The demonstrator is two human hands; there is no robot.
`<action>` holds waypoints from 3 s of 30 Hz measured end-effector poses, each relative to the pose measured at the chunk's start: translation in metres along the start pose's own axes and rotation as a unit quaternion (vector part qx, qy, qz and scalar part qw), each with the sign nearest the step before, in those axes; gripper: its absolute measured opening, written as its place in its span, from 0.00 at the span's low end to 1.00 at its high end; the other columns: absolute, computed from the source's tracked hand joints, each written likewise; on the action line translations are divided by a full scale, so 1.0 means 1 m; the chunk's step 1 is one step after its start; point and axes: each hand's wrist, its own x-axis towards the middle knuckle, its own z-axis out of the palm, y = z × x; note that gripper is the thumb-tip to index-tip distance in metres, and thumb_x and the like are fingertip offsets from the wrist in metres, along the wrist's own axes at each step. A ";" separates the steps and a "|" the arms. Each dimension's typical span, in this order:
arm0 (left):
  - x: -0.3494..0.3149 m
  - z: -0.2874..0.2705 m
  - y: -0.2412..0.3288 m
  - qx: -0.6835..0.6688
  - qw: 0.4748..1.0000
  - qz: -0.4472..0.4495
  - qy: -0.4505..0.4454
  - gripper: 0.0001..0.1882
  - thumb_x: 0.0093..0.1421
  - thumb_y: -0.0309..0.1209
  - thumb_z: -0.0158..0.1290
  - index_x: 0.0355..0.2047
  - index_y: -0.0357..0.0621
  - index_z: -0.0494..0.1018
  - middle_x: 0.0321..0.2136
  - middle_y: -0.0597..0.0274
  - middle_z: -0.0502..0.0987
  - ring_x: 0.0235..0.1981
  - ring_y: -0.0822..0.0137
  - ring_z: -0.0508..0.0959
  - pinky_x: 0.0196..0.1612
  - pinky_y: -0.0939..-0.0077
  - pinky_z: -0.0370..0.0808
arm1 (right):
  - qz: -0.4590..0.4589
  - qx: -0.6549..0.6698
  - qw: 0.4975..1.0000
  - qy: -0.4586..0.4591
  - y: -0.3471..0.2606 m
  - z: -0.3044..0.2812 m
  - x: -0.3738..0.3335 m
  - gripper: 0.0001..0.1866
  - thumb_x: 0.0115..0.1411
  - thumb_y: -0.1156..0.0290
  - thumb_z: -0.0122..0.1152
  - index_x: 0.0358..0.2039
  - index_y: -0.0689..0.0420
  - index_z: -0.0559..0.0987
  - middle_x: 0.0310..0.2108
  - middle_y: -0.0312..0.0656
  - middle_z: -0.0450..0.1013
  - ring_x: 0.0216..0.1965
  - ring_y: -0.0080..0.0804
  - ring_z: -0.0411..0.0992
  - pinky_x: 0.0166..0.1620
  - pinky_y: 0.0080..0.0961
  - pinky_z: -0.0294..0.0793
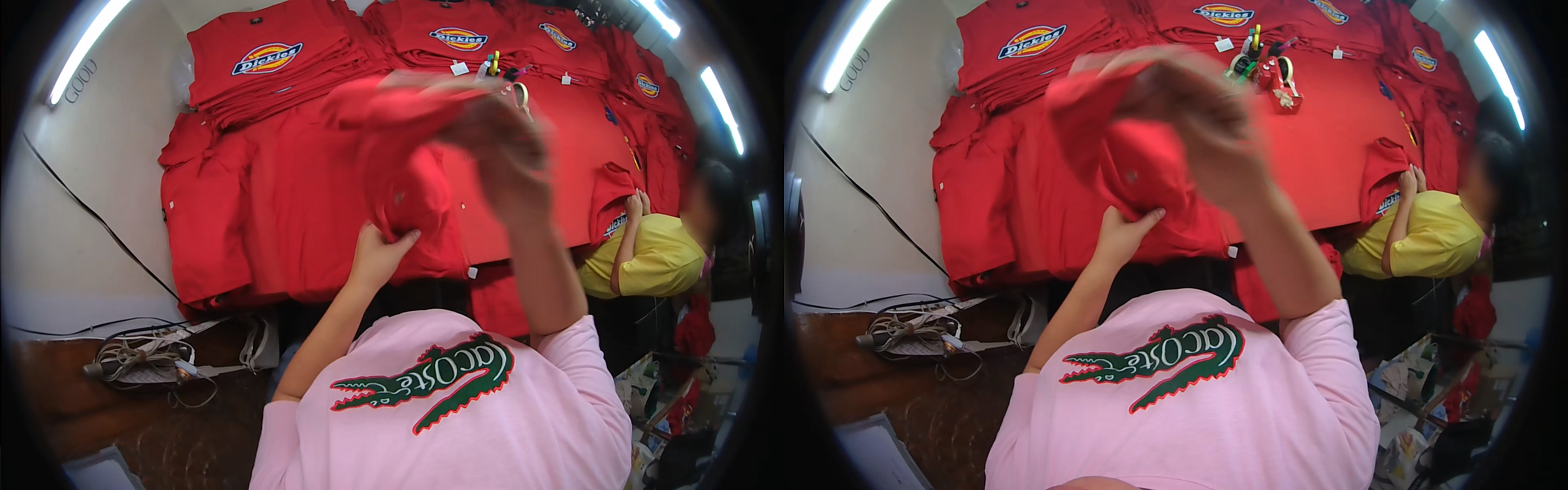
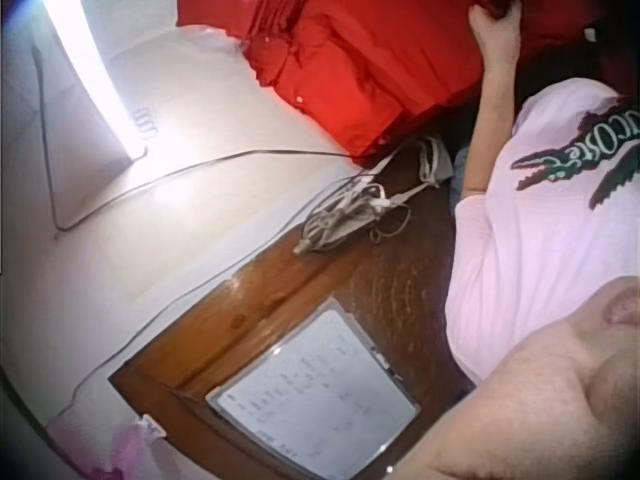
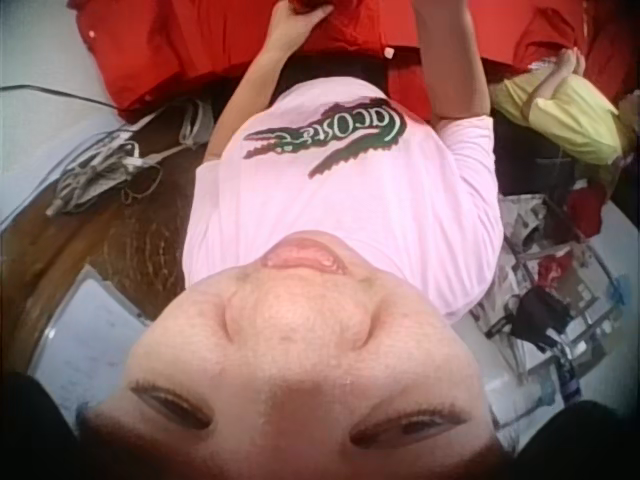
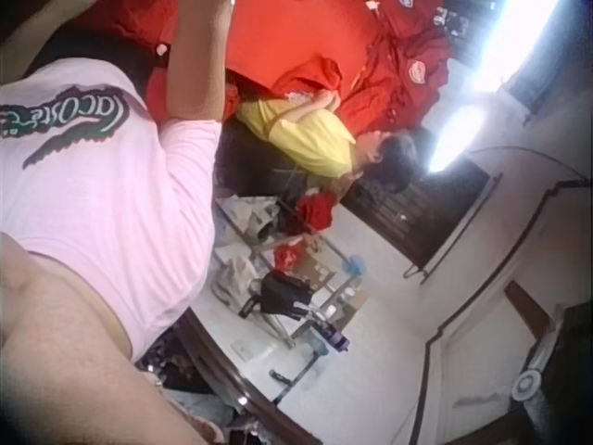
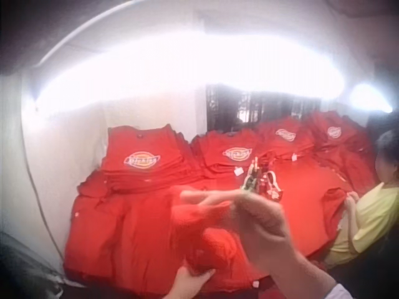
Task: The person folds several red t-shirts one by one at a workstation, using a small blue tool to trim loose threads before each fold.
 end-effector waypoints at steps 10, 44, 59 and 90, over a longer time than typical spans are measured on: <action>-0.030 -0.158 0.129 -0.227 0.883 0.147 -0.383 0.21 0.52 0.17 0.54 0.49 0.36 0.74 0.41 0.62 0.81 0.42 0.68 0.80 0.48 0.72 0.76 | -0.145 -0.326 0.912 0.203 -0.175 -0.064 -0.032 0.26 0.73 0.56 0.50 0.64 0.59 0.68 0.65 0.47 0.66 0.63 0.42 0.66 0.65 0.41 0.66; -0.005 -0.109 -0.114 0.353 0.935 -0.019 -0.022 0.17 0.60 0.28 0.60 0.51 0.44 0.79 0.48 0.52 0.79 0.54 0.51 0.78 0.60 0.54 0.72 | 0.292 -0.660 0.691 0.029 0.159 -0.144 -0.171 0.18 0.67 0.70 0.58 0.57 0.60 0.77 0.59 0.53 0.74 0.60 0.53 0.72 0.63 0.43 0.72; 0.107 -0.142 -0.208 0.551 0.817 -0.028 0.168 0.41 0.70 0.57 0.48 0.76 0.52 0.55 0.77 0.51 0.48 0.77 0.47 0.48 0.76 0.41 0.43 | 0.297 -0.780 0.548 -0.058 0.248 -0.242 -0.161 0.37 0.73 0.50 0.50 0.76 0.51 0.57 0.77 0.51 0.49 0.77 0.53 0.48 0.76 0.48 0.47; 0.172 -0.253 -0.101 0.228 0.849 0.163 0.447 0.11 0.65 0.33 0.63 0.43 0.40 0.80 0.43 0.58 0.78 0.41 0.64 0.79 0.43 0.70 0.77 | 0.189 -0.618 0.724 0.242 0.153 -0.215 -0.050 0.11 0.62 0.78 0.63 0.46 0.56 0.79 0.40 0.44 0.78 0.30 0.34 0.79 0.35 0.30 0.77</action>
